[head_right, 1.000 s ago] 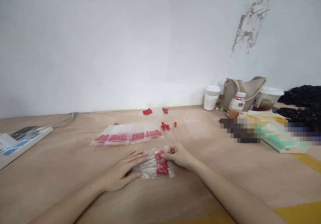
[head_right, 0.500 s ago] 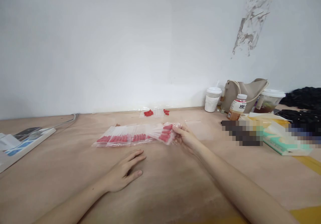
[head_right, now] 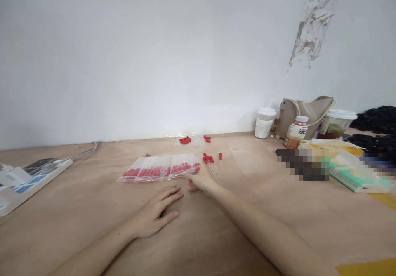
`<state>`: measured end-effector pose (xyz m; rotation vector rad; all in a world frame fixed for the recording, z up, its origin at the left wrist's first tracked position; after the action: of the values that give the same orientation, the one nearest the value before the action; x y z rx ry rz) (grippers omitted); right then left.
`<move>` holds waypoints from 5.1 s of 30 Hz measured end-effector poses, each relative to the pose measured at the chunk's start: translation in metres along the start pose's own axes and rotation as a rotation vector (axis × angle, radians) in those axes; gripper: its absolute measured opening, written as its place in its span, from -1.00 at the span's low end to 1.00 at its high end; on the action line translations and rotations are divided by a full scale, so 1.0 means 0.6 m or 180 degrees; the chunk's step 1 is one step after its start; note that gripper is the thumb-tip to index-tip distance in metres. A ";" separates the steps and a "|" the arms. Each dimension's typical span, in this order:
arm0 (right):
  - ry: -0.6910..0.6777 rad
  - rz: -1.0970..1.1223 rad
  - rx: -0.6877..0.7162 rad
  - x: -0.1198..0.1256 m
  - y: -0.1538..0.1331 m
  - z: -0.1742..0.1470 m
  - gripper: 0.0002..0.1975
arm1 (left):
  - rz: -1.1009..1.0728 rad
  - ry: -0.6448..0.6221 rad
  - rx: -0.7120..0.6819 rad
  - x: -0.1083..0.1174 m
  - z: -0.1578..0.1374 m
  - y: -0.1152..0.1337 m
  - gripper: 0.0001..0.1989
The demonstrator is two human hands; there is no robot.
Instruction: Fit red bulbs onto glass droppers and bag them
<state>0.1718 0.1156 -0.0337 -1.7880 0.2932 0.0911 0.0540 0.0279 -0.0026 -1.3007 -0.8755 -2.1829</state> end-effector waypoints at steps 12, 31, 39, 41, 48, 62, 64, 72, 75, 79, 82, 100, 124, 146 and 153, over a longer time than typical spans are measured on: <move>0.2065 -0.4213 0.1221 0.350 -0.161 0.081 -0.65 | 0.0042 -0.0002 0.0017 -0.001 0.003 0.002 -0.55; -0.0472 0.0078 0.1130 0.090 -0.072 -0.035 -0.69 | -0.0814 0.0628 0.0350 0.020 0.006 -0.001 -0.34; -0.1621 0.0152 -0.0252 0.020 0.021 -0.119 -0.66 | -0.1090 0.1138 0.0338 0.030 0.015 -0.026 -0.79; -0.1561 0.0085 -0.0358 0.052 0.012 -0.110 -0.65 | -0.1083 0.1028 0.0314 0.027 0.014 -0.027 -0.79; -0.0249 -0.1231 -0.0054 0.174 -0.005 -0.049 -0.72 | -0.0547 0.0619 -0.0271 0.041 0.004 0.022 -0.60; 0.1472 -0.3424 0.1200 0.202 -0.116 0.124 -0.85 | 0.0030 -0.0579 -0.0322 -0.018 -0.001 0.050 -0.60; 0.1505 -0.3383 0.1092 0.198 -0.114 0.141 -0.82 | 0.0035 -0.0582 -0.0325 -0.016 -0.002 0.052 -0.59; 0.1576 -0.2550 0.1275 0.238 -0.129 0.089 -0.41 | -0.0509 0.0008 -0.0184 0.007 -0.004 0.033 -0.64; 0.1271 -0.1696 0.1423 0.239 -0.106 0.034 -0.39 | -0.0649 0.0006 -0.0219 0.006 -0.006 0.026 -0.66; 0.0890 -0.0542 0.1333 0.228 -0.062 -0.016 -0.42 | -0.0613 -0.0099 -0.0222 -0.001 -0.007 0.024 -0.65; 0.0813 -0.0364 0.1302 0.222 -0.051 -0.029 -0.42 | -0.0582 -0.0077 -0.0193 -0.001 -0.005 0.025 -0.66; 0.0204 -0.0061 0.0686 0.191 -0.027 -0.043 -0.58 | -0.0530 -0.0134 -0.0150 0.003 0.000 0.032 -0.60; -0.0822 -0.1318 0.0863 0.124 -0.012 -0.076 -0.67 | -0.0255 -0.0164 -0.0275 -0.001 0.005 0.036 -0.59; 0.0022 -0.1106 0.0655 0.170 -0.006 -0.072 -0.50 | -0.0615 -0.0120 -0.0137 -0.001 -0.001 0.028 -0.59; 0.0164 -0.0879 0.0506 0.176 0.007 -0.078 -0.58 | -0.0651 -0.0087 -0.0091 0.001 -0.001 0.027 -0.59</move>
<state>0.2681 0.0541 -0.0497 -1.6578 0.0852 -0.1704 0.0640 0.0159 0.0026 -1.3077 -1.0320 -2.3456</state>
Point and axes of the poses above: each hand's wrist, its own z-axis towards the middle knuckle, its own x-axis out of the back of the hand, y = z × x, the point moved 8 cm from there along z, towards the middle knuckle, and after that the axes turned 11 degrees about y, right-handed, at the moved point
